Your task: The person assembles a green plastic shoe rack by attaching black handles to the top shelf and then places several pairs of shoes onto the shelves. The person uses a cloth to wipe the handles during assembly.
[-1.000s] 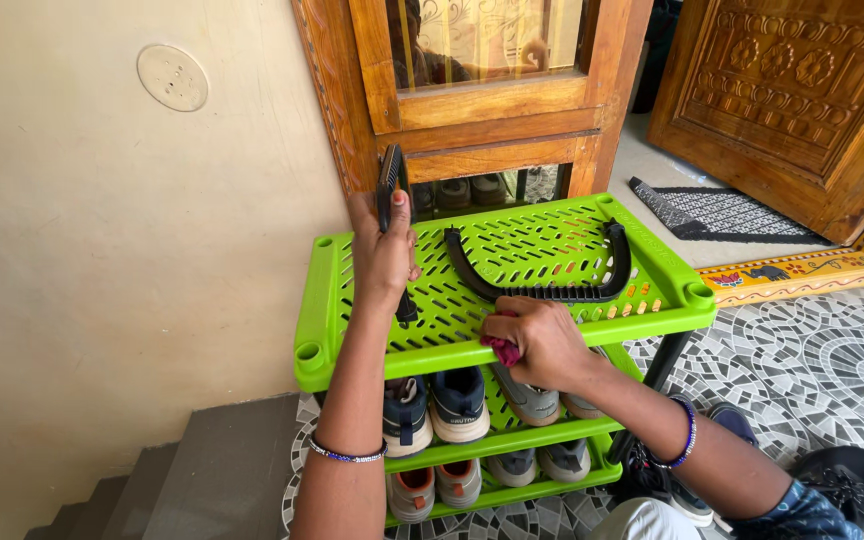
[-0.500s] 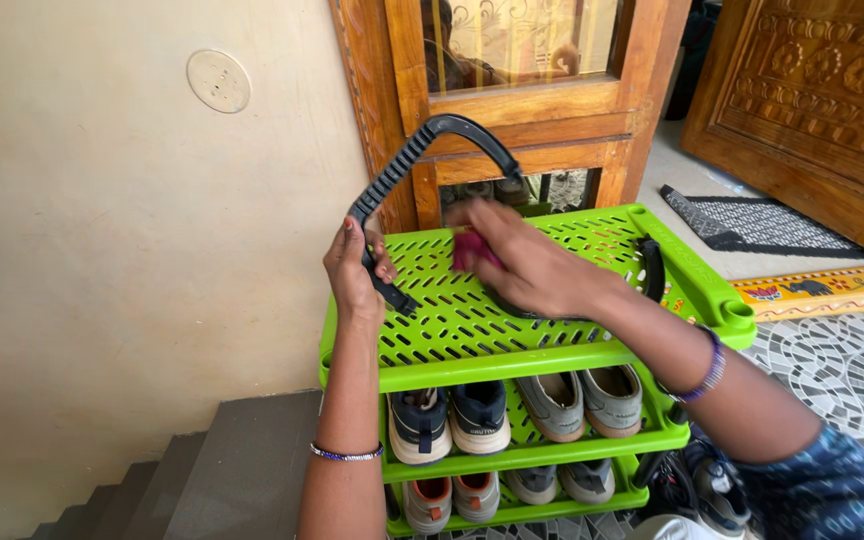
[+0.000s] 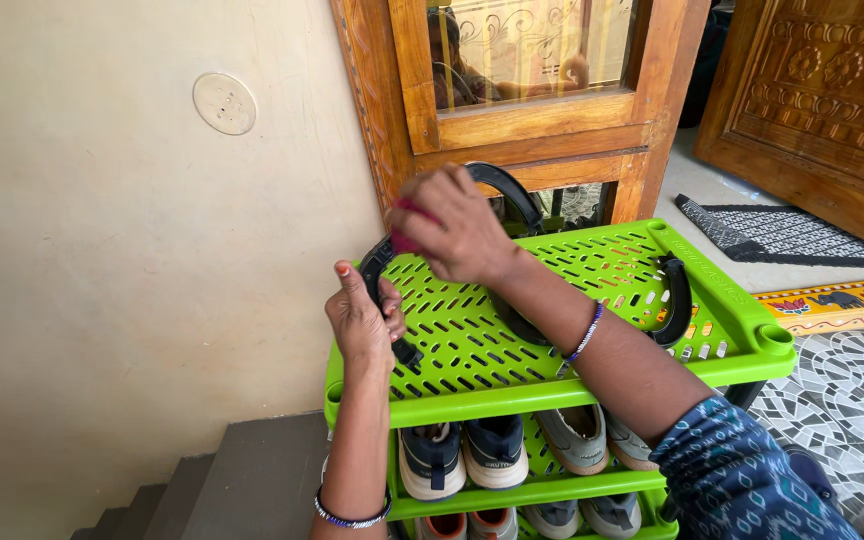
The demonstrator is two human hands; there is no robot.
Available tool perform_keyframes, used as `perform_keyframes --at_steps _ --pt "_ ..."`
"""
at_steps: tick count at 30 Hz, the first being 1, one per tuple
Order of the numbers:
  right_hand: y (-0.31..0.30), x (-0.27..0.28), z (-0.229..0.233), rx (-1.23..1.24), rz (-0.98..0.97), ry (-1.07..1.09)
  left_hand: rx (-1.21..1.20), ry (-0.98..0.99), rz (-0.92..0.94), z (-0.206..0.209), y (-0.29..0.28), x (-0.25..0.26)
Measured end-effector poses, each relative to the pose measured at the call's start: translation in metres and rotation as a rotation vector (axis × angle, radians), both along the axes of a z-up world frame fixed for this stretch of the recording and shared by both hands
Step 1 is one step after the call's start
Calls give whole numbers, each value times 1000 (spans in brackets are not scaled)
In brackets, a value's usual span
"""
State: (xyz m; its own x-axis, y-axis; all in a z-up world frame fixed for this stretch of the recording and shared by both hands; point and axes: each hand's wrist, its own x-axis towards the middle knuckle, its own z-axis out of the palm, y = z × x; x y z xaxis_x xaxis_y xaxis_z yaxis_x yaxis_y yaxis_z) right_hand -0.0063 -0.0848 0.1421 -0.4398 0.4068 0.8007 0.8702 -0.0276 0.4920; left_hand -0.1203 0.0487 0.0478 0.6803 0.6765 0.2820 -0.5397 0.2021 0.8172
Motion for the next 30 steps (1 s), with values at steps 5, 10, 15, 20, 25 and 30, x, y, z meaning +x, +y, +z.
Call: perform_keyframes --at_steps 5,10,15,20,25,30 --pt "-24 39 -1 227 -93 298 15 -6 44 2 -3 -4" --pt "-37 45 5 106 76 594 29 -21 86 4 -4 -5" --pt "-46 34 16 53 118 380 108 -34 15 3 -5 -6" --pt "-59 57 26 -197 165 954 70 -99 82 3 2 -10" --pt "-59 82 11 -187 229 922 -21 -162 139 3 5 -12" --pt "-45 85 1 -140 310 1168 -116 -201 94 2 10 -13"
